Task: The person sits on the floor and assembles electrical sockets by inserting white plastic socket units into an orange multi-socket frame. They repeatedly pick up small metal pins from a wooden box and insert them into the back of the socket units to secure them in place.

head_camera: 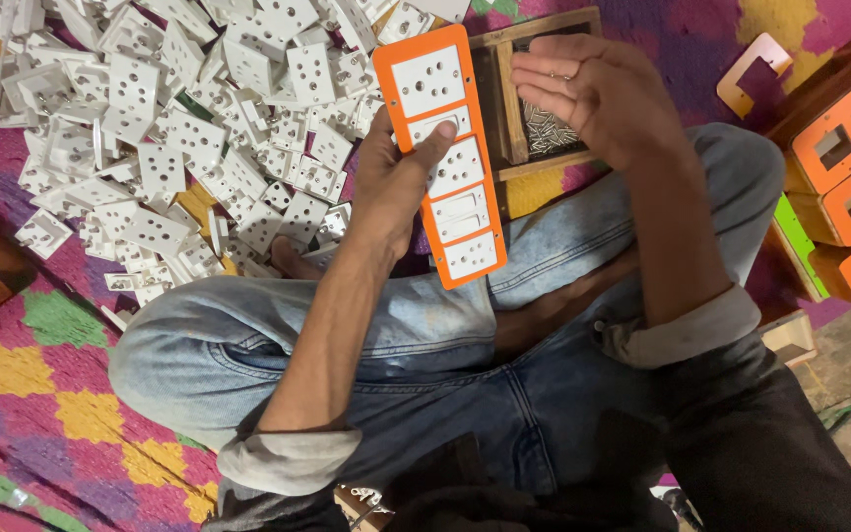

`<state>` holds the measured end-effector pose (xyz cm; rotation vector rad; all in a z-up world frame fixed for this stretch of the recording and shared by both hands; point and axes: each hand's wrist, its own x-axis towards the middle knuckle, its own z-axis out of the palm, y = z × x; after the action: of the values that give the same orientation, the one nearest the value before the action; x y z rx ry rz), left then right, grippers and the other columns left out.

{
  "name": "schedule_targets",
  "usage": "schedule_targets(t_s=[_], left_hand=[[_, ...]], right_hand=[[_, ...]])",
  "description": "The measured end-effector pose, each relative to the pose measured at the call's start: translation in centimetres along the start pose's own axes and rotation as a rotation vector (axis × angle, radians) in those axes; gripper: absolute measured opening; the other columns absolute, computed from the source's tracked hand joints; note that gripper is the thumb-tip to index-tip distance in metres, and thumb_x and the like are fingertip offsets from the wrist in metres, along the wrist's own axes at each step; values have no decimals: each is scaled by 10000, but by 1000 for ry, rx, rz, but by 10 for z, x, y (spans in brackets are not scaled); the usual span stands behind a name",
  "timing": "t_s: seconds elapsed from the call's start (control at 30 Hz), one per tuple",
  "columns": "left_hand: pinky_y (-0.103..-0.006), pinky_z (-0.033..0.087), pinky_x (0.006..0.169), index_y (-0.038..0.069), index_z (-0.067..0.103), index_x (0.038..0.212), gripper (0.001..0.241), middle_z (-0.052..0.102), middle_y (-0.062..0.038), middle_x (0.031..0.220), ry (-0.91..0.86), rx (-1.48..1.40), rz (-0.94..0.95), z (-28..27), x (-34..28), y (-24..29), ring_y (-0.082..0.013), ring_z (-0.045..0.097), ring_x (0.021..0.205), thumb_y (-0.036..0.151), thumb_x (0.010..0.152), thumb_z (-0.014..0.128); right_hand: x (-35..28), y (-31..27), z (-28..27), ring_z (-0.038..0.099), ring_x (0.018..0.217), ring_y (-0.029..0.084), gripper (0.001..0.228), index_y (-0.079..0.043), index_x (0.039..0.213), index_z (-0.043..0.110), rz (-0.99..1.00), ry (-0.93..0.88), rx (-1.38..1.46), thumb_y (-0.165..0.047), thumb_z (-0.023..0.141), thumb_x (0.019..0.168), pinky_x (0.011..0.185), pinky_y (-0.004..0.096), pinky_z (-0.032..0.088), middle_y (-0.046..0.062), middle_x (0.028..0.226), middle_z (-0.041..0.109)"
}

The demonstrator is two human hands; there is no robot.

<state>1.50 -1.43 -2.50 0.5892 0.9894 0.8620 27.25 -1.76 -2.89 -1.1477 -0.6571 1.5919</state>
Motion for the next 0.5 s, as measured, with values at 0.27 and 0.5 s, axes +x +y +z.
schedule_targets(t_s=[0.27, 0.5], left_hand=[[-331, 631, 823, 35, 593, 1258, 339, 736, -114, 1127, 9, 32, -12, 0, 0, 2, -170, 730, 973, 65, 943, 715], [-339, 636, 852, 28, 587, 1279, 345, 732, -124, 1156, -26, 11, -1, 2, -2, 5, -173, 730, 1003, 55, 955, 701]], right_hand=[[-4, -13, 6, 551, 1431, 386, 445, 134, 1410, 471, -37, -159, -59, 120, 347, 984, 1216, 446, 422, 309, 1461, 544], [-4, -17, 7, 563, 1428, 397, 556, 151, 1429, 484, 12, -148, 86, 118, 338, 894, 1213, 451, 435, 316, 1472, 552]])
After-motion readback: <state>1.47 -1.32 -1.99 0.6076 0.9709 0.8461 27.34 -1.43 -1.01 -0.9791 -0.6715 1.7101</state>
